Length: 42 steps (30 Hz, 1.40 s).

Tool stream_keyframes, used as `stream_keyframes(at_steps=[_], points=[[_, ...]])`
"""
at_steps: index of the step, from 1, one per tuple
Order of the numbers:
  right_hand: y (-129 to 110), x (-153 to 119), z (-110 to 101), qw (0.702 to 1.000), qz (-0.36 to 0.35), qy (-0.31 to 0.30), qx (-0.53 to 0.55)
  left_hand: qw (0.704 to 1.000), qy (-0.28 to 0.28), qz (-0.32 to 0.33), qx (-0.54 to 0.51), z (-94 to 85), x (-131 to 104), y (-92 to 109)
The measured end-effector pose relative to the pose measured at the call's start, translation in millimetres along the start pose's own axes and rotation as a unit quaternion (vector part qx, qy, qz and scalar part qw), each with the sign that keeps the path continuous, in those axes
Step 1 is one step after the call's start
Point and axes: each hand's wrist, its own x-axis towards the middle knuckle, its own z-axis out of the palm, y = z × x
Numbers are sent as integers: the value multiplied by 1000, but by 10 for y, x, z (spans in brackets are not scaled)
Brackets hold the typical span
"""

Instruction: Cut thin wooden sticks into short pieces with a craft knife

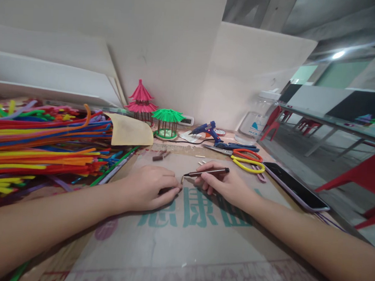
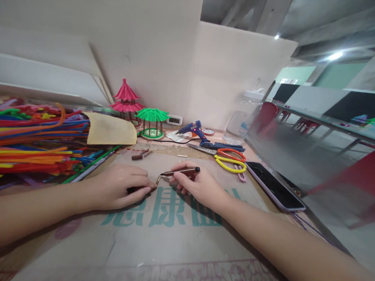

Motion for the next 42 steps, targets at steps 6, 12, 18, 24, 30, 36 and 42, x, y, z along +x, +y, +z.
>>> stream_keyframes(at_steps=[6, 12, 18, 24, 30, 36, 42], points=[[-3, 10, 6, 1000, 8, -7, -5, 1000, -3, -1, -4, 1, -7, -9], [-18, 7, 4, 1000, -4, -10, -1, 1000, -5, -1, -3, -4, -8, -2], [-14, 0, 3, 1000, 4, 0, -5, 1000, -6, -6, -7, -7, -11, 0], [-14, -2, 3, 1000, 16, 7, -5, 1000, -8, -6, -17, -1, -10, -16], [-30, -1, 5, 1000, 19, 4, -3, 1000, -8, -7, -18, -20, -6, 1], [-36, -2, 3, 1000, 8, -7, -2, 1000, -9, -6, -15, -27, -10, 7], [-42, -3, 6, 1000, 13, -6, 0, 1000, -13, -11, -15, -26, -5, 2]])
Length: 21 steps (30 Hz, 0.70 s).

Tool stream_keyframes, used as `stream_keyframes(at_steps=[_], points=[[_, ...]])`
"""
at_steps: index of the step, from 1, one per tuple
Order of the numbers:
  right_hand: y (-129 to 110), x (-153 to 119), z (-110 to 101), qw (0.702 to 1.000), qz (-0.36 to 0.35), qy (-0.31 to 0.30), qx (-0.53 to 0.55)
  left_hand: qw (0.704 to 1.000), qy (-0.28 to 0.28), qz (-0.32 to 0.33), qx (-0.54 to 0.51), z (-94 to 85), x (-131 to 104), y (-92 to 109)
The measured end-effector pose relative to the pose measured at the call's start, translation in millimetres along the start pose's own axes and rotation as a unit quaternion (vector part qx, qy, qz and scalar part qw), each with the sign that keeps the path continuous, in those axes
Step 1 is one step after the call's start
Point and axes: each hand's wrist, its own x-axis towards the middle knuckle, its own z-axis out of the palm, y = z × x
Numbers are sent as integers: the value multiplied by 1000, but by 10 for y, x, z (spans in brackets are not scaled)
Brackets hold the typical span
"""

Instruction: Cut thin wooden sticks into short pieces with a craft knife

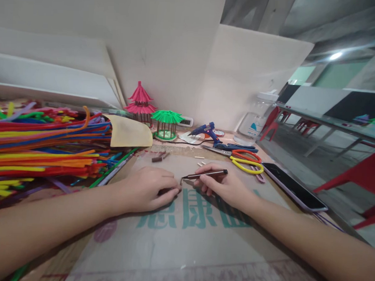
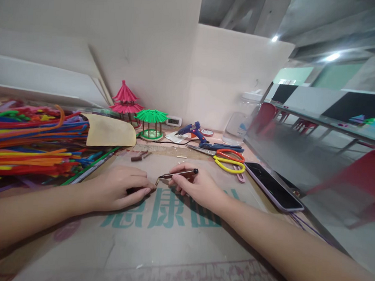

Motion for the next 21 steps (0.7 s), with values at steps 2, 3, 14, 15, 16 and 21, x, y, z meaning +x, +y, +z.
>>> stream_keyframes(at_steps=[2, 3, 14, 15, 16, 21], points=[[9, 2, 3, 1000, 5, 3, 6, 1000, 0, 0, 1, -1, 4, -2], [16, 3, 5, 1000, 7, 4, 9, 1000, 0, 0, 1, -1, 5, -4], [19, 4, 14, 1000, 14, 3, 22, 1000, 3, -2, 0, 11, -11, -6], [12, 1, 14, 1000, 10, 2, 21, 1000, 7, 1, 1, 10, -10, -5], [7, -2, 13, 1000, 5, 1, 20, 1000, 11, 3, 0, 9, -8, -4], [-14, -18, 4, 1000, -2, 2, 14, 1000, 9, 1, -2, 13, -4, -3]])
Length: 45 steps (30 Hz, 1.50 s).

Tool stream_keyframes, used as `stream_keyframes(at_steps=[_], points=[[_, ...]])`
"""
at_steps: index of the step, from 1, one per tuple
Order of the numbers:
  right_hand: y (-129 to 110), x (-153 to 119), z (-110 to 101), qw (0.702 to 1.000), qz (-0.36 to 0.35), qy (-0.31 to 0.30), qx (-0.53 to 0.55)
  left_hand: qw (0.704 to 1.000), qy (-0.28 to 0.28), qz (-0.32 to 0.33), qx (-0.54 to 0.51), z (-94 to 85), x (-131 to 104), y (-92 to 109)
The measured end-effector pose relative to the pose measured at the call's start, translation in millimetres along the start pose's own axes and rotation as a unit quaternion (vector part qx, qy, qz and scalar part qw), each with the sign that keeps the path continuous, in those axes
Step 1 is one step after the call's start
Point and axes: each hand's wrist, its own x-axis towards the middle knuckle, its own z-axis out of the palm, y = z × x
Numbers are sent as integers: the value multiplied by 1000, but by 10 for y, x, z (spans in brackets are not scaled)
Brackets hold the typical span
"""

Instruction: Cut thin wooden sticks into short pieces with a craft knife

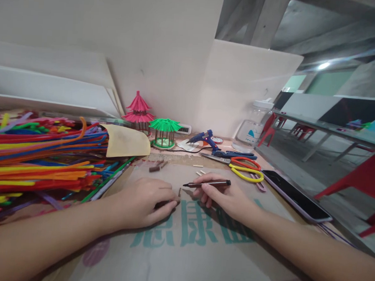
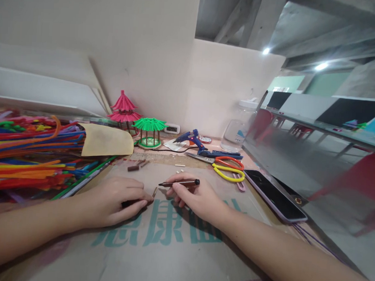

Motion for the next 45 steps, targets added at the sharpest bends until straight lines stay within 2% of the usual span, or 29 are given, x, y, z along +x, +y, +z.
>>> stream_keyframes(at_steps=[32, 45], points=[[20, 13, 3, 1000, 21, 7, 6, 1000, -13, -3, -24, 6, 21, -18], [-26, -15, -10, 999, 22, -26, 9, 1000, -11, -12, -26, -7, 16, -4]])
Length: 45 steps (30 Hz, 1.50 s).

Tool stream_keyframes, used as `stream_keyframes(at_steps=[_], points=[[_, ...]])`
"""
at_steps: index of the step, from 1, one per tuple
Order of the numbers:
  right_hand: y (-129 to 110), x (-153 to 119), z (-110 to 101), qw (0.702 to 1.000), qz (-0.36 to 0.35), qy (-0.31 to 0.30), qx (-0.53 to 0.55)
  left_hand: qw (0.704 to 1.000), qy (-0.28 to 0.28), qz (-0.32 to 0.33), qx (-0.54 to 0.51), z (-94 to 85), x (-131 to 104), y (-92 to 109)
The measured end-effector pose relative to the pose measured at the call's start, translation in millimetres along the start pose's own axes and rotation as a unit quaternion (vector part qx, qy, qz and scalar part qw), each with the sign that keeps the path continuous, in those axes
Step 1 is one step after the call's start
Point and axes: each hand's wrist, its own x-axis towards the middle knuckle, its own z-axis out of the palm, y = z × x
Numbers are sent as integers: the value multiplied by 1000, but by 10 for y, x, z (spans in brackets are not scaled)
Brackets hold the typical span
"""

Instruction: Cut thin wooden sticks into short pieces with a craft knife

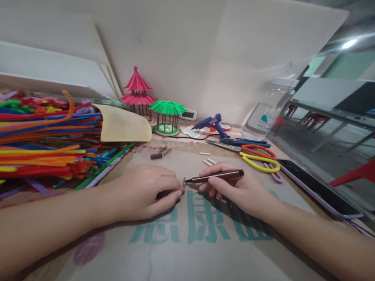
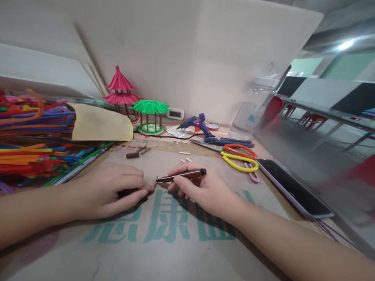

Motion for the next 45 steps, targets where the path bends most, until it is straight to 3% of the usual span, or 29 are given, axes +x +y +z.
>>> stream_keyframes(at_steps=[13, 20, 31, 45], points=[[1, 1, 2, 1000, 5, -7, 5, 1000, -1, -3, -4, 9, -7, -9], [17, 28, 8, 1000, 12, 26, 7, 1000, -3, -7, 1, 8, 2, -14], [36, 3, -9, 1000, 3, -9, 2, 1000, -4, -15, -2, -8, -9, 1], [44, 25, -3, 1000, 6, 4, -10, 1000, -2, -17, 9, 1, -10, -12]])
